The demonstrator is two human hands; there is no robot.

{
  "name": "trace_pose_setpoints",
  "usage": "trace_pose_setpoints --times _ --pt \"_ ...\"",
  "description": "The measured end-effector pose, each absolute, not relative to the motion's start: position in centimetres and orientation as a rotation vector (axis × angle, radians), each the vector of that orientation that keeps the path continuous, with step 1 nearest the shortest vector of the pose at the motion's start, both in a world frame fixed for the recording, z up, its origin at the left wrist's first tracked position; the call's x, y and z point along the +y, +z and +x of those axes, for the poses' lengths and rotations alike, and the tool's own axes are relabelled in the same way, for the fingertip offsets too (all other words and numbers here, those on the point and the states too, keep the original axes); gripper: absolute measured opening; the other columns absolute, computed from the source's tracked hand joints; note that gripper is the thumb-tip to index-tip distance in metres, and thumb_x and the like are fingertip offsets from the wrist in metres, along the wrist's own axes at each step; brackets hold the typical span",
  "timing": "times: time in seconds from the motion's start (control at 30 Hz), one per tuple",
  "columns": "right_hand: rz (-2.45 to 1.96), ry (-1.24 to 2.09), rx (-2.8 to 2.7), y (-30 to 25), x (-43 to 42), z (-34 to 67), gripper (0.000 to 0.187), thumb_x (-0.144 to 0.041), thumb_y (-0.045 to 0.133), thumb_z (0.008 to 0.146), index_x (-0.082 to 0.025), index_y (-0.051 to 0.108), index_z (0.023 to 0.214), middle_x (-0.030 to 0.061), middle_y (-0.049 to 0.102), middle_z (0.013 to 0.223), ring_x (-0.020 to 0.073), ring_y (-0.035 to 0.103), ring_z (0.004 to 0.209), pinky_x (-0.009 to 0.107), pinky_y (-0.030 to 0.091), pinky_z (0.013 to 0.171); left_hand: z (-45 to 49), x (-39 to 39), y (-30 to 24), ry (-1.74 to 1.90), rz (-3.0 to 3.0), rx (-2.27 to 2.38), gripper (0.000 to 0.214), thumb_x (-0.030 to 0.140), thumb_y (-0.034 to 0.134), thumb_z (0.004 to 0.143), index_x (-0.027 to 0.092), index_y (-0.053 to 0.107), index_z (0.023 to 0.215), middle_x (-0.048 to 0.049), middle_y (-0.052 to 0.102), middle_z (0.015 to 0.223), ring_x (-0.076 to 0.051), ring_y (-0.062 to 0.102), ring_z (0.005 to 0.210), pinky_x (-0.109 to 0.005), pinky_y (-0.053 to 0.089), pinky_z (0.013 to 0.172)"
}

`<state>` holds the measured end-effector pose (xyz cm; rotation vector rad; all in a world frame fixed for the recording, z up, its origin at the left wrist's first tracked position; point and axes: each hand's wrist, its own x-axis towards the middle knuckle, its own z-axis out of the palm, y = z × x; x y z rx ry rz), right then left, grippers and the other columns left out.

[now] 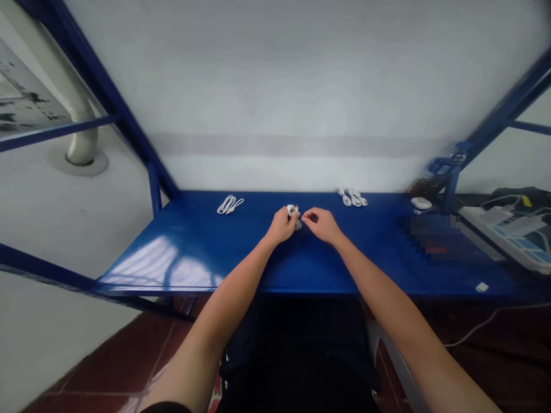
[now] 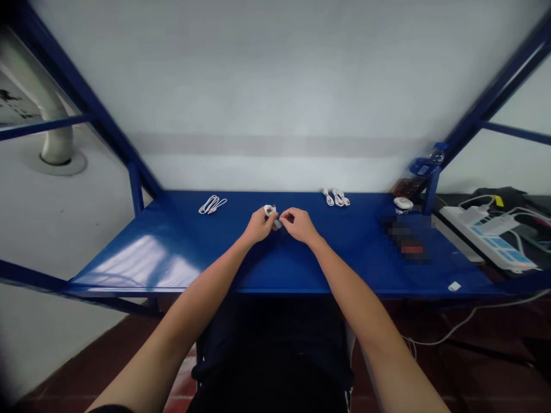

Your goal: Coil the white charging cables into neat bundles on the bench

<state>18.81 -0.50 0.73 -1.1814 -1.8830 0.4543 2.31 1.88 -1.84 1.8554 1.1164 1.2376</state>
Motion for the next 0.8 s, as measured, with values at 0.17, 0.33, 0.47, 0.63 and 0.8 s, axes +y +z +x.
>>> trace_pose_setpoints --times 0.17,0.33,0.47,0.63,0.8 --pt "-1.208 0.541 -1.834 -0.1 -0.8 17.2 0.013 -0.025 0.058 0.076 -0.018 0.068 0.072 0.0045 0.070 0.071 0.0164 0.060 0.063 0.029 0.047 0.064 2.1 2.7 -2.1 1.376 1.572 1.131 0.021 0.036 0.059 0.084 0.017 0.058 0.076 -0.0007 0.063 0.063 -0.015 0.062 0.055 -0.026 0.049 0.056" --pt "-1.238 0.581 -1.729 -0.5 -0.9 16.5 0.016 -0.029 0.060 0.075 -0.017 0.069 0.072 0.0044 0.070 0.067 0.0165 0.059 0.059 0.029 0.046 0.061 2.2 3.0 -1.6 1.453 1.308 1.047 0.027 0.042 0.064 0.078 0.016 0.063 0.075 -0.0007 0.063 0.063 -0.015 0.062 0.058 -0.027 0.051 0.059" --pt "-1.289 0.542 -1.651 -0.4 -0.9 16.6 0.015 -0.030 0.060 0.074 -0.017 0.069 0.071 0.0049 0.070 0.068 0.0171 0.060 0.060 0.030 0.048 0.062 2.0 2.8 -0.6 1.535 1.143 0.980 0.030 0.046 0.065 0.077 0.016 0.061 0.074 -0.0013 0.063 0.068 -0.015 0.063 0.066 -0.028 0.051 0.064" --pt "-1.334 0.512 -1.683 -0.6 -0.4 16.9 0.010 -0.026 0.061 0.071 -0.019 0.068 0.071 0.0047 0.071 0.070 0.0181 0.062 0.064 0.031 0.049 0.066 1.5 2.1 1.1 1.405 1.115 0.848 0.030 0.046 0.059 0.083 0.017 0.056 0.077 -0.0029 0.063 0.074 -0.012 0.061 0.064 -0.024 0.048 0.060" --pt "-1.472 0.374 -1.598 -0.2 0.5 20.1 0.014 -0.027 0.058 0.074 -0.018 0.068 0.074 0.0058 0.071 0.073 0.0194 0.063 0.068 0.032 0.050 0.070 0.3 2.1 1.0 1.162 1.437 0.936 0.033 0.044 0.053 0.087 0.015 0.060 0.073 -0.0059 0.067 0.072 -0.014 0.062 0.063 -0.027 0.050 0.063"
